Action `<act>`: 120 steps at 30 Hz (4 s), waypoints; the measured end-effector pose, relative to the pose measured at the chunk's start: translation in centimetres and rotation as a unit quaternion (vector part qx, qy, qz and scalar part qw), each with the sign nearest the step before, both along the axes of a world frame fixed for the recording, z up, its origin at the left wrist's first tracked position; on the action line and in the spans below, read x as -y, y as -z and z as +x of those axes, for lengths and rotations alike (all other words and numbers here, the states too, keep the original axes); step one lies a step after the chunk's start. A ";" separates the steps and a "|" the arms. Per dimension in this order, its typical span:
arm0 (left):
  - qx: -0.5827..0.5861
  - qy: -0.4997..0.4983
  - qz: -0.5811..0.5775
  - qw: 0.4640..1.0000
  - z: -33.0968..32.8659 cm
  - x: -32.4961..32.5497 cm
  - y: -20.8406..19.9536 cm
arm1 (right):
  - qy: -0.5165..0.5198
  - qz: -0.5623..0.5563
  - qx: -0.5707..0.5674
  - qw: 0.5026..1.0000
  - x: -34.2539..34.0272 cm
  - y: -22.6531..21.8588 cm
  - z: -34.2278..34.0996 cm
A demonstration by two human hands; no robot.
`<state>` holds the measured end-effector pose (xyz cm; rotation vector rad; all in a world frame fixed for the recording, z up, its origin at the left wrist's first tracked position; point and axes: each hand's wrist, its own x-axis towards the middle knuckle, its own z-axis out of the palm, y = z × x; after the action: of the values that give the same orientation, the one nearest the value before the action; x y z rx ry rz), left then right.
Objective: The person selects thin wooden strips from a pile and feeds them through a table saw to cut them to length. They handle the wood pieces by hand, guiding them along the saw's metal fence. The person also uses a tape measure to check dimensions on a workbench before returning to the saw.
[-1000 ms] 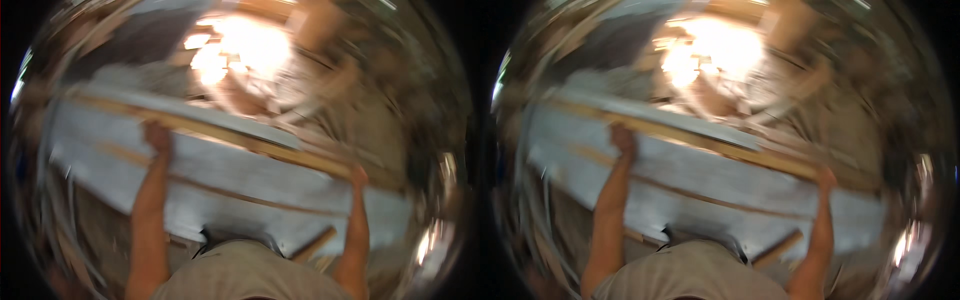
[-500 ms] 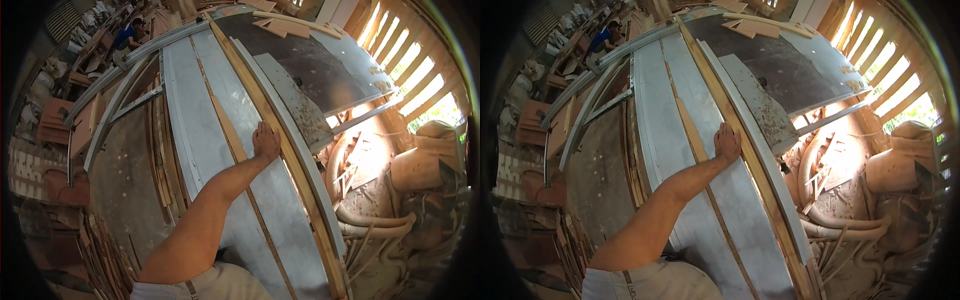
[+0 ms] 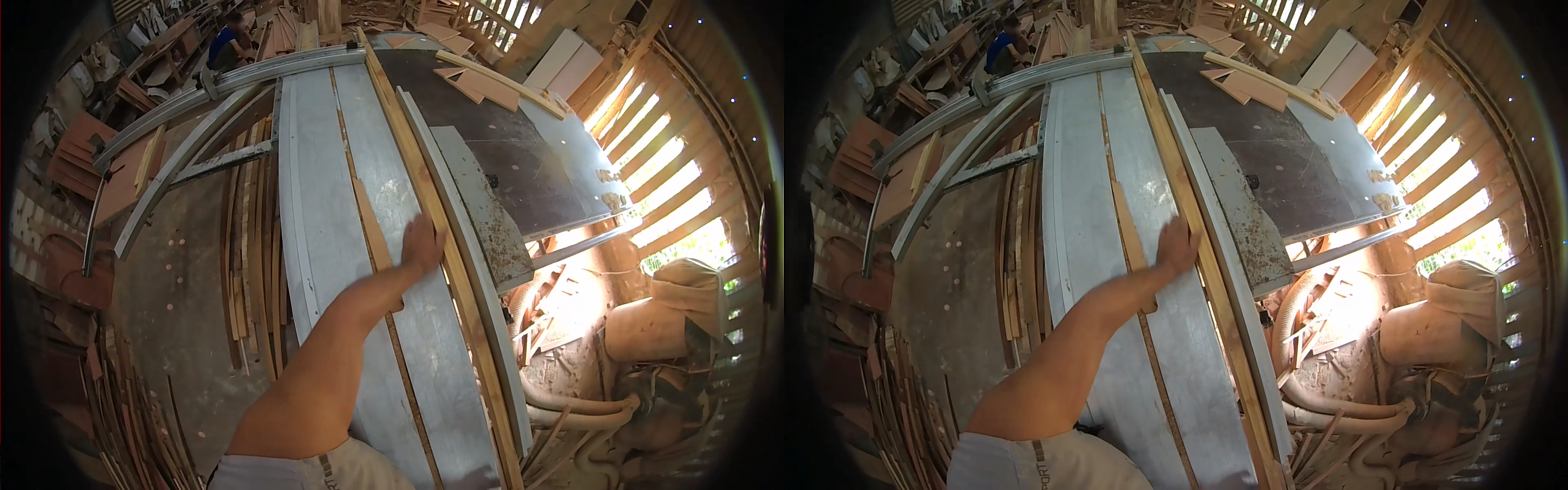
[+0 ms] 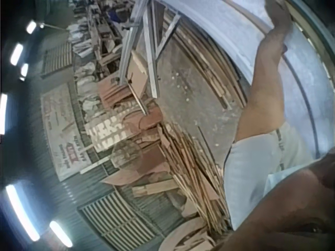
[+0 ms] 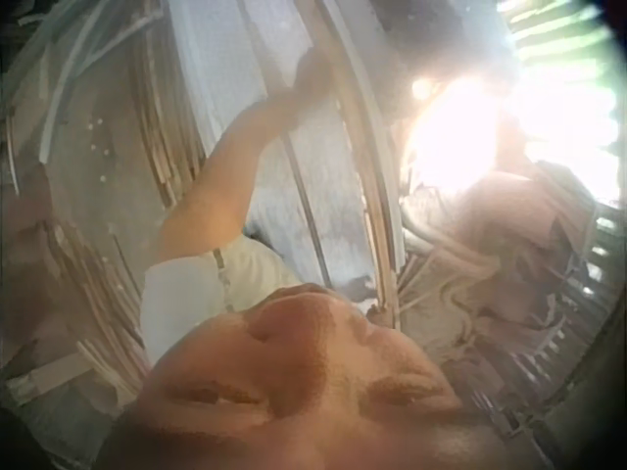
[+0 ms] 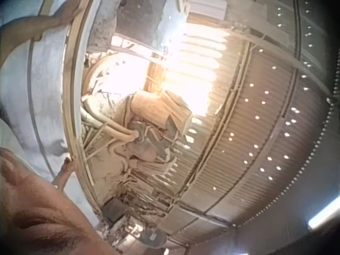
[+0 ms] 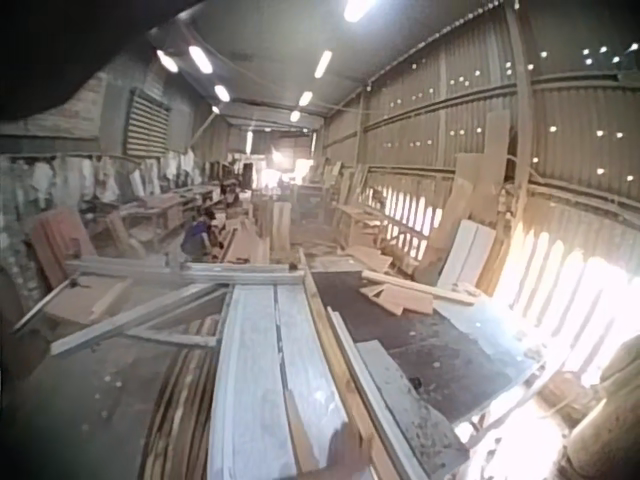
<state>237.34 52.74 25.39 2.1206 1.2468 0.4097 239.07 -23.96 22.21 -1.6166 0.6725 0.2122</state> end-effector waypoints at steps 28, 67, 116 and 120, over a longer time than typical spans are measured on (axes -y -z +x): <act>0.173 -0.006 0.097 0.980 -2.4 8.1 2.5 | -0.216 0.009 -0.003 0.976 -27.4 -8.7 -0.6; 0.140 -0.149 -0.025 0.979 2.1 -4.9 1.9 | -0.425 0.137 0.024 0.895 -47.6 -7.4 2.6; 0.679 0.065 -0.407 0.608 -18.2 14.2 -32.8 | -0.148 -0.234 0.178 0.944 5.2 -11.0 -24.5; 0.658 0.095 -0.202 0.719 -28.3 11.5 -39.2 | -0.644 -0.313 0.099 0.691 -7.2 -5.1 -25.7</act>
<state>209.08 41.24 64.58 1.0136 0.1917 1.1428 213.38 -16.80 27.29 -2.4954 -0.8067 0.8772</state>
